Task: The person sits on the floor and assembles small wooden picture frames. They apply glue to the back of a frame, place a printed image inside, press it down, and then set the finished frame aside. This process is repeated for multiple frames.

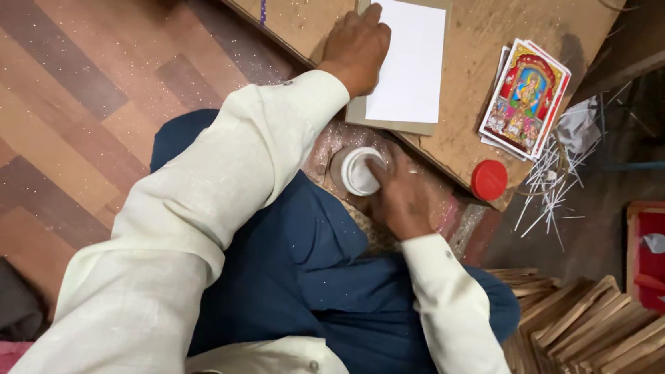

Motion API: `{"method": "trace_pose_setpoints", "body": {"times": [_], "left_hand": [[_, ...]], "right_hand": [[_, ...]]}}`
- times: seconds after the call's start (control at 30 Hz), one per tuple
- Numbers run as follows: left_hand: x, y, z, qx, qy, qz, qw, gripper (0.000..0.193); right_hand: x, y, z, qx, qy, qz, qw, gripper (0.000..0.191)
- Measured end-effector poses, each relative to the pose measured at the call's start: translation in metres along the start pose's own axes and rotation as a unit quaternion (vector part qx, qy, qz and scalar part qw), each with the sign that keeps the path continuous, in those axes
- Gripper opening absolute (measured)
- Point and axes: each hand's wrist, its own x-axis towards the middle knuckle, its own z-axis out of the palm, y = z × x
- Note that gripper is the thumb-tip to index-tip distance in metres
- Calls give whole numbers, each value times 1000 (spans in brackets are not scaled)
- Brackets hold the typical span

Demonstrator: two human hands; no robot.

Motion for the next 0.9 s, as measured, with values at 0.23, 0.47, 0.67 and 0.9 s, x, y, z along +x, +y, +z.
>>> {"method": "trace_pose_setpoints", "body": {"times": [0.23, 0.47, 0.67, 0.9], "left_hand": [[-2, 5, -15, 9, -35, -33, 999, 53], [3, 2, -12, 3, -53, -38, 998, 56], [1, 4, -4, 6, -39, -49, 998, 68], [-15, 16, -17, 24, 13, -67, 997, 76]], "right_hand": [[33, 41, -44, 372, 196, -15, 907, 34], [125, 49, -33, 370, 230, -46, 899, 35], [116, 44, -14, 165, 299, -80, 936, 28], [115, 46, -4, 170, 256, -107, 945, 35]]}}
